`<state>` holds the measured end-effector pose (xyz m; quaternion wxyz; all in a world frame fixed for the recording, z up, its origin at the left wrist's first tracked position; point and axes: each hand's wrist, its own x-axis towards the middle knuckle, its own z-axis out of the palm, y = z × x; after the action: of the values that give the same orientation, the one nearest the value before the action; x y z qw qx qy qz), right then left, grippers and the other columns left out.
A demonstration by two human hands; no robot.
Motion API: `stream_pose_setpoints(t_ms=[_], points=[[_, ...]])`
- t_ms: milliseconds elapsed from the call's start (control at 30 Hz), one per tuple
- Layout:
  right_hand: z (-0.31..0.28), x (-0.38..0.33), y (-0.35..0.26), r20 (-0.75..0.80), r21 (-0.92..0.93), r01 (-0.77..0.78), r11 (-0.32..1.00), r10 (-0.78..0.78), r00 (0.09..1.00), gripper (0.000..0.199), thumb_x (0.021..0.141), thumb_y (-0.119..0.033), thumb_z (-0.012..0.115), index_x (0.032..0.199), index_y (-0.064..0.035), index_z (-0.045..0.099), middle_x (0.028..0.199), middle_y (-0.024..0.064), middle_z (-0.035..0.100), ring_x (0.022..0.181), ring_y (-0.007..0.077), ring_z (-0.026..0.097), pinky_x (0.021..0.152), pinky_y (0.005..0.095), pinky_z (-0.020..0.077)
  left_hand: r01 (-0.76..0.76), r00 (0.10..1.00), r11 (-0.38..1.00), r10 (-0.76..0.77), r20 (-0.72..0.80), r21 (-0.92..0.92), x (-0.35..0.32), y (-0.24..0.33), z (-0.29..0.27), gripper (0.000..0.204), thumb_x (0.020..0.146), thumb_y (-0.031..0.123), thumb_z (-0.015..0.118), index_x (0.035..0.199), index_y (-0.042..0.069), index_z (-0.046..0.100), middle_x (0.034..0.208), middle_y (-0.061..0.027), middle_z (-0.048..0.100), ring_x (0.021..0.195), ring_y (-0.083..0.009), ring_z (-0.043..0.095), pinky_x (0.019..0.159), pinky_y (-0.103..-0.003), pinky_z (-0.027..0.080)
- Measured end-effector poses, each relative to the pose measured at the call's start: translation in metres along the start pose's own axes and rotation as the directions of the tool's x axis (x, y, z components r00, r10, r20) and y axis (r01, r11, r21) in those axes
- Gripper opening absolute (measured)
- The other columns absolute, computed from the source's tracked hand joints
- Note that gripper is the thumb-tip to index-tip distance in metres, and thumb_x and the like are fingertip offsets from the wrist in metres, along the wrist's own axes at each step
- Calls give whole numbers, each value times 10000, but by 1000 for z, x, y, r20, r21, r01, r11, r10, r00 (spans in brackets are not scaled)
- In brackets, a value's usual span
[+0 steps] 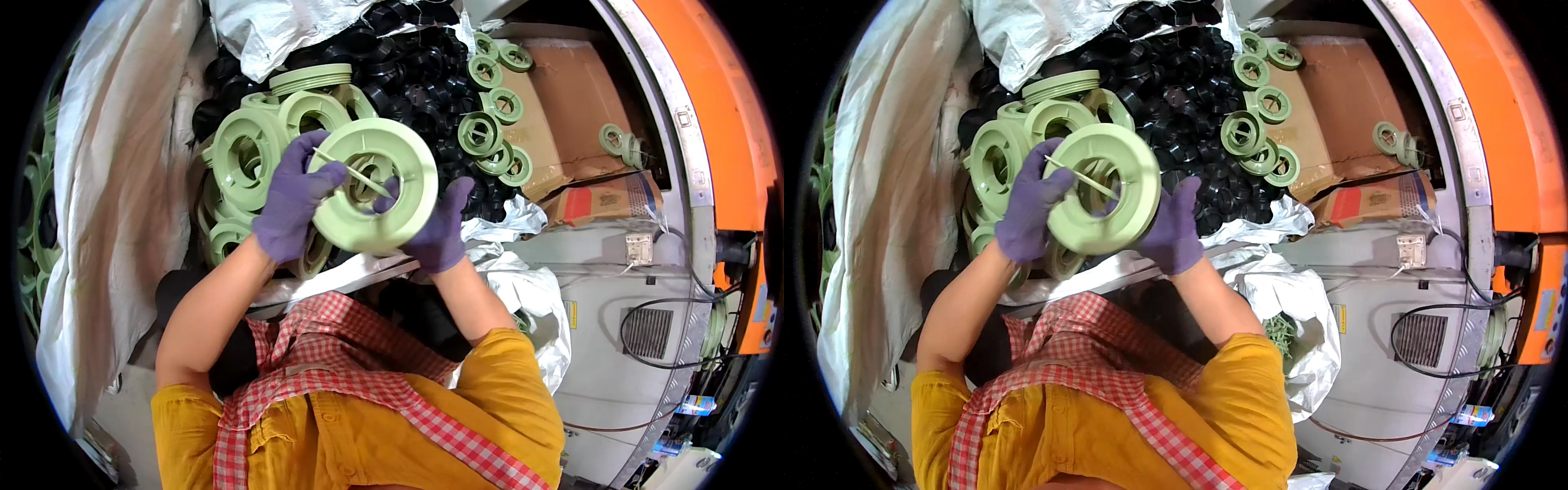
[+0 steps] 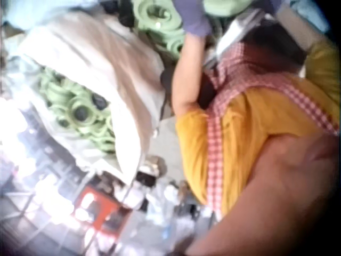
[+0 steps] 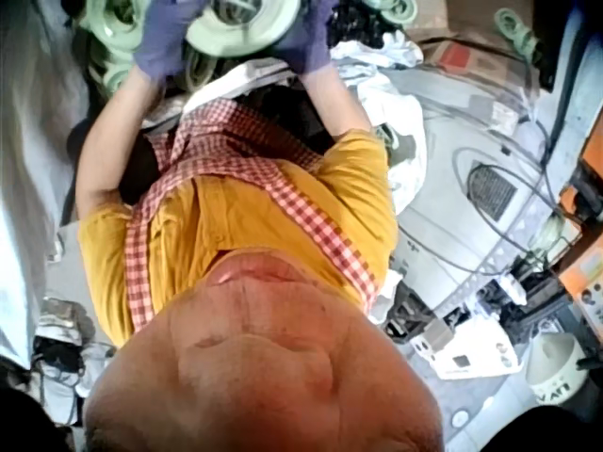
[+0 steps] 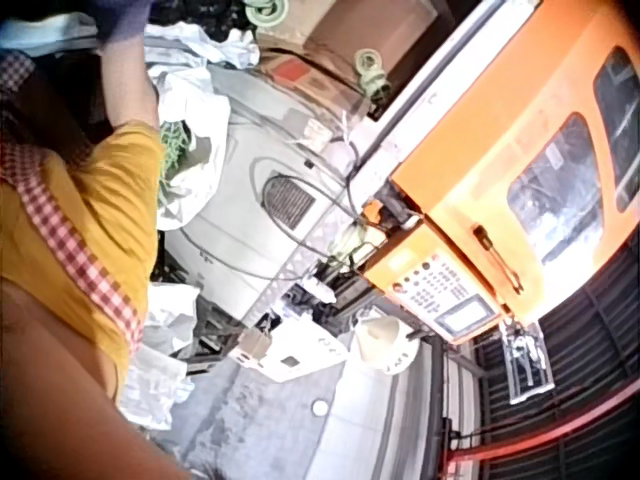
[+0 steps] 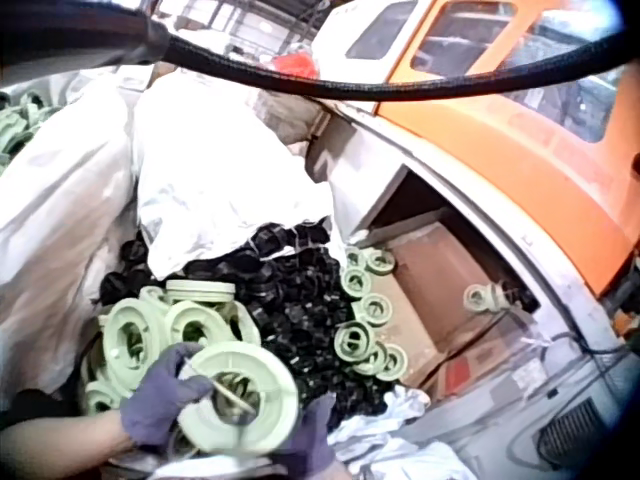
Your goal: The person picks up green plastic components one at a time from a large white bag, holds them with both hands to move a smaller black part inside the component, and then places the components into another large white bag.
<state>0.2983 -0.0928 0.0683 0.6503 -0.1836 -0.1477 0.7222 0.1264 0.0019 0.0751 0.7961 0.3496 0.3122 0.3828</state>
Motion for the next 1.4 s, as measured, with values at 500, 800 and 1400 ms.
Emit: stream_pose_setpoints(t_ms=[500, 800, 1400], points=[[-292, 64, -232, -340, -887, -440, 142, -846, 411, 645, 642, -217, 777, 1156, 35, 480, 1061, 172, 610, 906, 255, 606, 796, 351, 473, -631, 715, -312, 123, 688, 710, 10, -62, -22, 605, 554, 301, 751, 1101, 145, 544, 1265, -86, 458, 1092, -269, 463, 820, -430, 402], [-83, 23, -121, 299, -948, 90, -304, -763, 573, 368, 743, -58, 541, 1083, 35, 436, 961, 137, 534, 915, 237, 530, 842, 336, 432, -75, 963, 979, 22, 269, 189, 8, -57, -16, 403, 913, 280, 513, 1244, 63, 441, 1224, -99, 480, 937, -243, 580, 809, -328, 483], [54, -13, 42, -12, -734, 241, 635, -366, 931, 638, 656, -104, 588, 1253, 11, 394, 1086, 85, 528, 979, 159, 541, 856, 297, 456, -95, 988, 985, 75, 132, 147, -3, -28, 0, 576, 772, 189, 727, 1209, -31, 424, 993, -88, 605, 855, -121, 604, 758, -226, 494]])
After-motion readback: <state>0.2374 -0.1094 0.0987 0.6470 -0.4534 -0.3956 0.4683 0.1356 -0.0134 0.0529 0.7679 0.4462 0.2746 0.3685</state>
